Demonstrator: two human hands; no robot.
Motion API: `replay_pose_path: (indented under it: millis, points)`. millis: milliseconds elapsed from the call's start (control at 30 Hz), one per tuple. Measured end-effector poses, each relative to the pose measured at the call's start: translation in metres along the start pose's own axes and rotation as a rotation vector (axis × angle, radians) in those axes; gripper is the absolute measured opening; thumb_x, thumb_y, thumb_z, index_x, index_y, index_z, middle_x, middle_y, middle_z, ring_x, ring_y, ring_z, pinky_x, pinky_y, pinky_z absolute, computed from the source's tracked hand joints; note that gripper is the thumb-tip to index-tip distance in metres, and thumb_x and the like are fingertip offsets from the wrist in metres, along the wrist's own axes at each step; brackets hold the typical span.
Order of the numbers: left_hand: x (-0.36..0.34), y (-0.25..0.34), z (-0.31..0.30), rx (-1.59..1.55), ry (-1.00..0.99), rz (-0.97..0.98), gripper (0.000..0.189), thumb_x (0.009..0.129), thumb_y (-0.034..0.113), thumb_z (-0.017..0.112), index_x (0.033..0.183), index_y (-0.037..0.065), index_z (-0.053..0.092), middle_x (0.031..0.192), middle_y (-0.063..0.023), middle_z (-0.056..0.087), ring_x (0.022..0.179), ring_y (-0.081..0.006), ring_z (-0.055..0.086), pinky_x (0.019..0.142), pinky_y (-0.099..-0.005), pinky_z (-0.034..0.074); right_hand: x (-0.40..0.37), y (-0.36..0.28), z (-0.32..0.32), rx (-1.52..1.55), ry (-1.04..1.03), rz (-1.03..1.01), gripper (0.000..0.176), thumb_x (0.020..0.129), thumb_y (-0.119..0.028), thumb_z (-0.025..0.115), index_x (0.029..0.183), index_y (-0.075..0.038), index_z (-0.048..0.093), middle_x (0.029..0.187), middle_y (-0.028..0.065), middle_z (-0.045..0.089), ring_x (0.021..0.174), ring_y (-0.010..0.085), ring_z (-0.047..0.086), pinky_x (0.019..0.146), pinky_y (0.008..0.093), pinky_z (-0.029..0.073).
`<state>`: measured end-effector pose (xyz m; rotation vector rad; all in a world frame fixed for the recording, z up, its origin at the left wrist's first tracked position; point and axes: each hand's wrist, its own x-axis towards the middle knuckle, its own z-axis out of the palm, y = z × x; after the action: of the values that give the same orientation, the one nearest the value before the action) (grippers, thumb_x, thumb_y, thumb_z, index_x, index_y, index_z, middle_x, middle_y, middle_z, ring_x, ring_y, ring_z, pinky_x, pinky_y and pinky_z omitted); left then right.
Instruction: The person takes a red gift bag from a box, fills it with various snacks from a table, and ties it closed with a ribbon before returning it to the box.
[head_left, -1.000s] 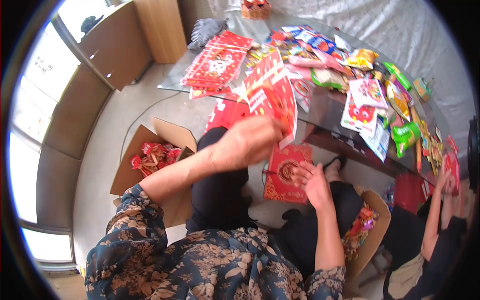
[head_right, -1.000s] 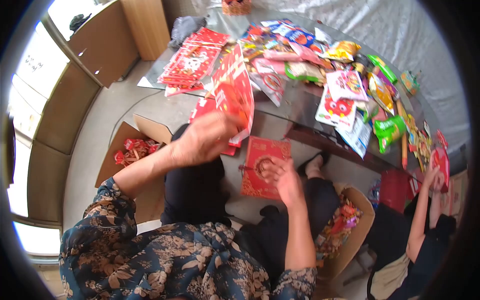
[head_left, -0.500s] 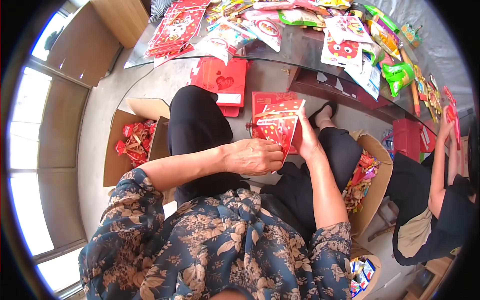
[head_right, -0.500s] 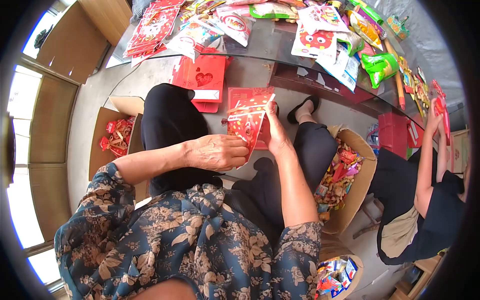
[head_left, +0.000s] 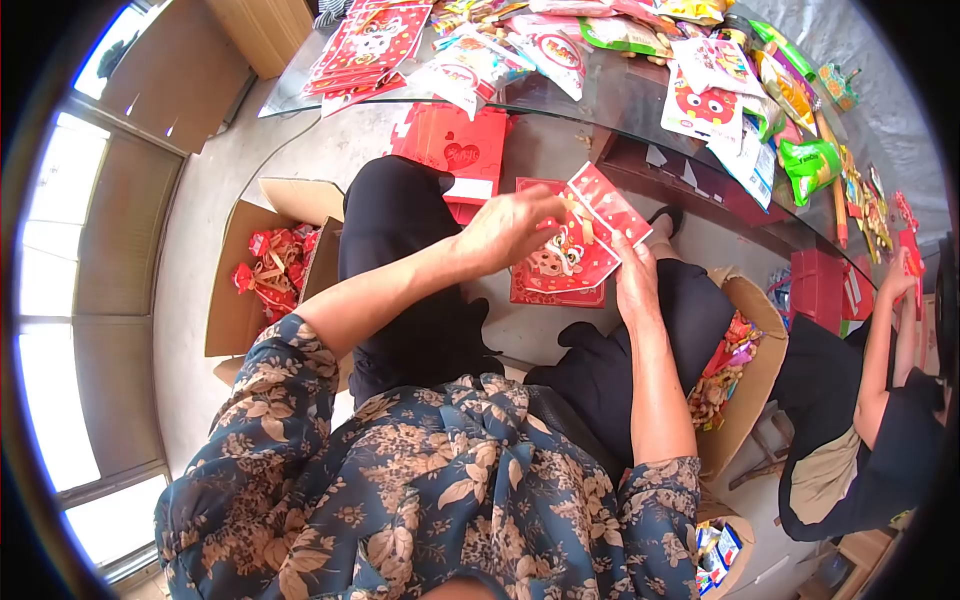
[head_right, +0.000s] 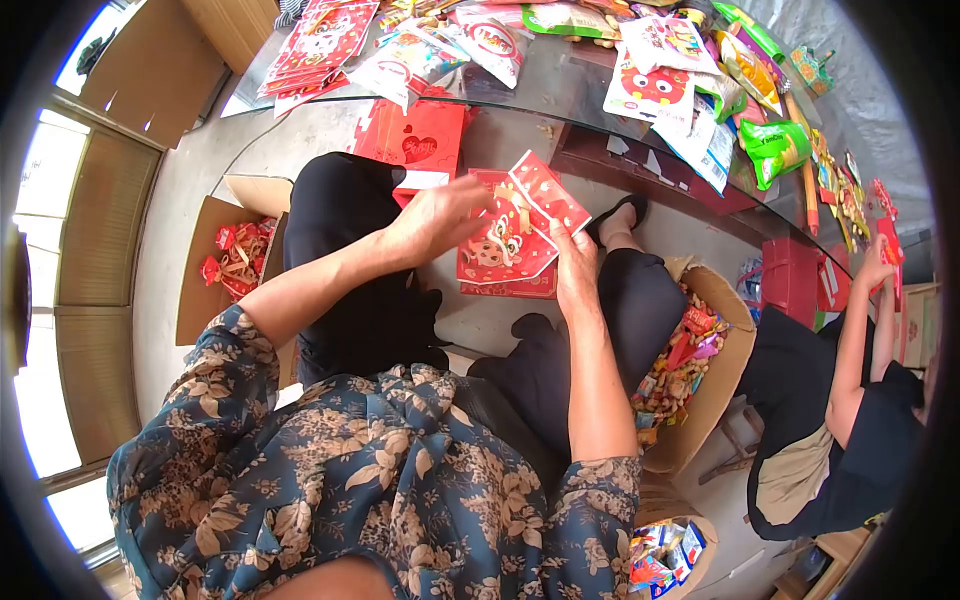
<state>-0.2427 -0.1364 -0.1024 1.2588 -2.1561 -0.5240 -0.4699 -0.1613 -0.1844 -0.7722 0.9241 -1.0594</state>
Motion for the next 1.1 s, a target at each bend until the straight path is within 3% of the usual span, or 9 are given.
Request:
replay_pose_path:
  millis: [300,400,500,700,800,900,933,967,1100]
  points:
    - [0.010,-0.008,0.012,-0.024,0.202,-0.085,0.034,0.082,0.003,0.063,0.115,0.008,0.061,0.109,-0.0141,0.057,0.095,-0.0361,0.062,0.078,-0.0415,0.053,-0.002,0.012,0.005,-0.468,-0.039,-0.172,0.027,0.097,-0.024,0.060,0.111,-0.001,0.067,0.091,-0.0006,0.067,0.082,0.0056,0.056,0.075,0.0263,0.048]
    - [0.009,-0.010,0.017,-0.016,0.201,-0.039,0.032,0.081,0.005,0.066,0.113,0.008,0.061,0.110,-0.0132,0.057,0.094,-0.0346,0.063,0.077,-0.0413,0.054,-0.007,0.006,0.010,-0.595,-0.074,-0.182,0.031,0.097,-0.025,0.059,0.115,0.000,0.065,0.097,0.0024,0.069,0.085,0.0063,0.059,0.077,0.0258,0.049]
    - [0.009,-0.010,0.017,-0.020,0.192,-0.036,0.027,0.082,0.005,0.066,0.108,0.008,0.061,0.110,-0.0128,0.056,0.092,-0.0341,0.063,0.076,-0.0413,0.054,-0.011,0.001,0.016,-0.656,-0.057,-0.200,0.027,0.096,-0.024,0.059,0.109,-0.002,0.067,0.084,0.0020,0.067,0.078,0.0065,0.054,0.072,0.0276,0.047]
    - [0.005,-0.010,0.017,-0.005,0.173,-0.026,0.014,0.082,0.006,0.066,0.094,0.007,0.060,0.102,-0.0113,0.057,0.087,-0.0337,0.063,0.071,-0.0422,0.052,-0.010,0.004,0.014,-0.615,-0.069,-0.219,0.024,0.096,-0.023,0.060,0.106,-0.002,0.067,0.082,0.0022,0.067,0.076,0.0080,0.055,0.072,0.0287,0.048]
    - [0.003,-0.008,0.017,0.037,0.131,-0.036,0.013,0.082,0.005,0.065,0.093,0.007,0.059,0.095,-0.0106,0.056,0.082,-0.0339,0.062,0.068,-0.0424,0.052,-0.013,-0.002,0.016,-0.638,-0.114,-0.181,0.032,0.097,-0.028,0.058,0.113,-0.002,0.065,0.095,0.0051,0.068,0.087,0.0094,0.058,0.081,0.0275,0.047]
    - [0.002,-0.003,0.012,0.076,0.082,-0.001,0.014,0.081,0.004,0.064,0.093,0.006,0.058,0.092,-0.0106,0.055,0.078,-0.0345,0.062,0.064,-0.0416,0.052,-0.020,-0.021,0.029,-0.421,-0.158,-0.291,0.046,0.099,-0.038,0.054,0.126,-0.001,0.058,0.112,0.0095,0.066,0.103,0.0124,0.058,0.092,0.0277,0.044]
    - [0.002,-0.002,0.010,0.087,0.067,0.016,0.015,0.081,0.004,0.063,0.094,0.006,0.057,0.091,-0.0106,0.055,0.077,-0.0348,0.062,0.063,-0.0413,0.052,-0.021,-0.030,0.025,-0.327,-0.223,-0.172,0.057,0.099,-0.045,0.050,0.135,-0.001,0.049,0.125,0.0130,0.060,0.114,0.0160,0.055,0.100,0.0294,0.041]
    - [0.001,-0.003,0.010,0.083,0.060,0.054,0.015,0.080,0.003,0.063,0.094,0.005,0.057,0.091,-0.0106,0.055,0.077,-0.0344,0.062,0.062,-0.0408,0.052,-0.020,-0.035,0.025,-0.317,-0.213,-0.167,0.059,0.099,-0.048,0.049,0.135,-0.001,0.049,0.123,0.0134,0.061,0.113,0.0175,0.056,0.099,0.0311,0.042]
    - [0.000,-0.002,0.018,0.049,0.073,0.204,0.017,0.079,0.003,0.060,0.094,0.003,0.055,0.090,-0.0108,0.054,0.076,-0.0339,0.063,0.060,-0.0412,0.051,-0.016,-0.044,0.031,-0.467,-0.226,-0.193,0.048,0.095,-0.032,0.060,0.131,-0.001,0.053,0.119,0.0130,0.063,0.108,0.0179,0.059,0.094,0.0310,0.045]
